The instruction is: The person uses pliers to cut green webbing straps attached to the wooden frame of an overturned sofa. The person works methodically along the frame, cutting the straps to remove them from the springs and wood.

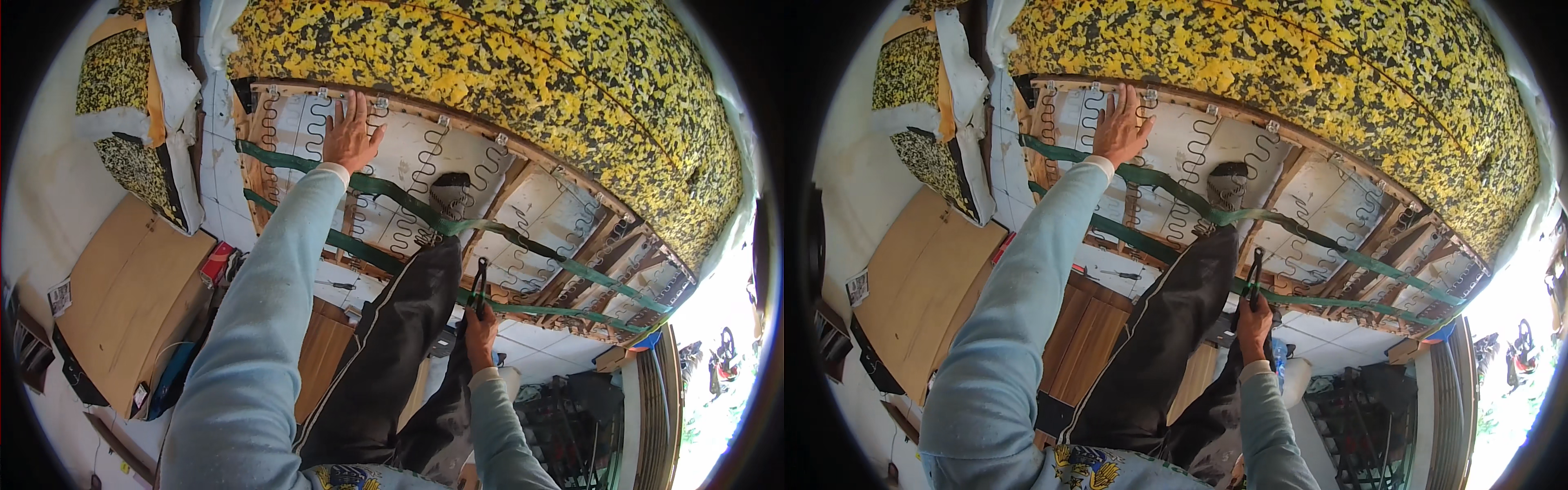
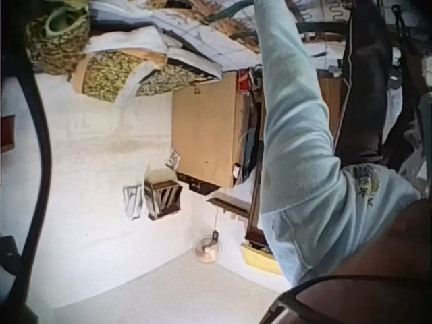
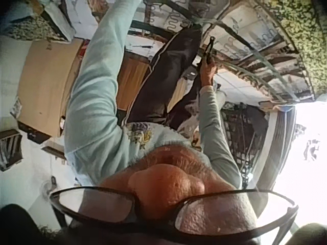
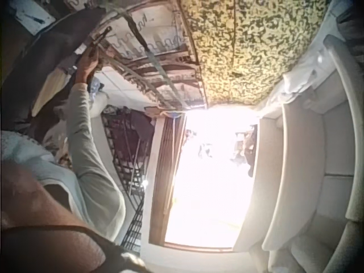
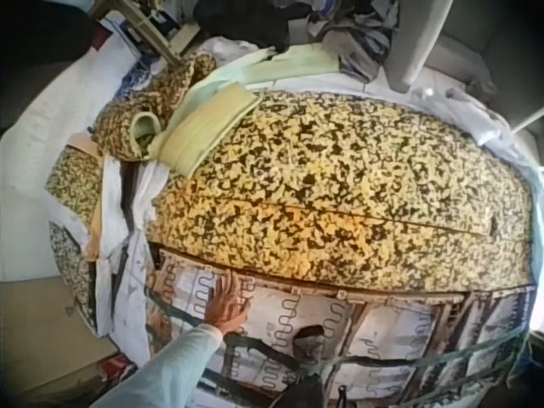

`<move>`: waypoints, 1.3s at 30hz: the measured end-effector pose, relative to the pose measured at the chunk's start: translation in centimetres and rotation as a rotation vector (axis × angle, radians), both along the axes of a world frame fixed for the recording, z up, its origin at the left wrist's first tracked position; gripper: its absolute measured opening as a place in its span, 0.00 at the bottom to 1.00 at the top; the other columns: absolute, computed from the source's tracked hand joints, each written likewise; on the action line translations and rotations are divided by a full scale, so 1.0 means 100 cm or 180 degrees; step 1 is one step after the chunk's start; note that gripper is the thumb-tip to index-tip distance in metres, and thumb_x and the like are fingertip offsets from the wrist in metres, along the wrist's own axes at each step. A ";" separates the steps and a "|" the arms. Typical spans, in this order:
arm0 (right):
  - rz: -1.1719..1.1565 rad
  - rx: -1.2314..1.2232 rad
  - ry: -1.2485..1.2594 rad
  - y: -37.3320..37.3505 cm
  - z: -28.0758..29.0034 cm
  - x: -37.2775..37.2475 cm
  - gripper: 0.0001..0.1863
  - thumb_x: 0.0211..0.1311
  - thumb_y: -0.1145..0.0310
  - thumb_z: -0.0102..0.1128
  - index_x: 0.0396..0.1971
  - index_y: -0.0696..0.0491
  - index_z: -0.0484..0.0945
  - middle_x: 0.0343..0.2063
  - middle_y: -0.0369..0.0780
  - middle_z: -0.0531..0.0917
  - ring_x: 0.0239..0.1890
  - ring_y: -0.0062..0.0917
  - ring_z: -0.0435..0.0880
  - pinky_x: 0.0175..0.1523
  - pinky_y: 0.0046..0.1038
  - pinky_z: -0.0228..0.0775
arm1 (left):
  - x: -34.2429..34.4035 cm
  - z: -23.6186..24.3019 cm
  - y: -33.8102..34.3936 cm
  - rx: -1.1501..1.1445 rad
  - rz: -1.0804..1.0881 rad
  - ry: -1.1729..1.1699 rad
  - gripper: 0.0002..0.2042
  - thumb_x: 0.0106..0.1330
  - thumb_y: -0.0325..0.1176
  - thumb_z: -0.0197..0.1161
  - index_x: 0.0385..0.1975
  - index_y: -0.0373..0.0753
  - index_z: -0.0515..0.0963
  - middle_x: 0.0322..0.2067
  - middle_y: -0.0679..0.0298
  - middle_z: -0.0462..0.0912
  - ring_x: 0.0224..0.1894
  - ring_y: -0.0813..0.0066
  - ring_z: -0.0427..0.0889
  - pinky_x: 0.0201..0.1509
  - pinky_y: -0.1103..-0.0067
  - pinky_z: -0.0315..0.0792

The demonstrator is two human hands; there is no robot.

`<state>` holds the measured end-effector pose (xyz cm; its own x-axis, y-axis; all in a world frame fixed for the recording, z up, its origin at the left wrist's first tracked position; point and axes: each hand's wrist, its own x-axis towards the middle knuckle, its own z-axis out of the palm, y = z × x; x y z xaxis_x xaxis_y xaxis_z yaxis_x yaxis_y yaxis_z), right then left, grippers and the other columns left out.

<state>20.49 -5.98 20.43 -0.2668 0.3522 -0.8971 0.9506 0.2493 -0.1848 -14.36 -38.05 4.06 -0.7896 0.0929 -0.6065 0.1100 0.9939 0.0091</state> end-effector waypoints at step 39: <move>-0.0082 -0.3175 -0.1054 -0.188 -0.075 -0.404 0.21 0.70 0.69 0.48 0.62 0.56 0.67 0.45 0.53 0.87 0.44 0.40 0.90 0.53 0.51 0.83 | 0.006 0.042 -0.021 0.3541 0.6131 -0.1782 0.11 0.80 0.41 0.58 0.42 0.41 0.82 0.28 0.70 0.81 0.26 0.83 0.77 0.28 0.83 0.71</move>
<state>-19.92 -24.76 12.95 0.0419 -0.5845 -0.8103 0.9940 0.1060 -0.0251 -13.80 -40.19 8.24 -0.1625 0.0330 -0.9862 -0.8466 -0.5180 0.1222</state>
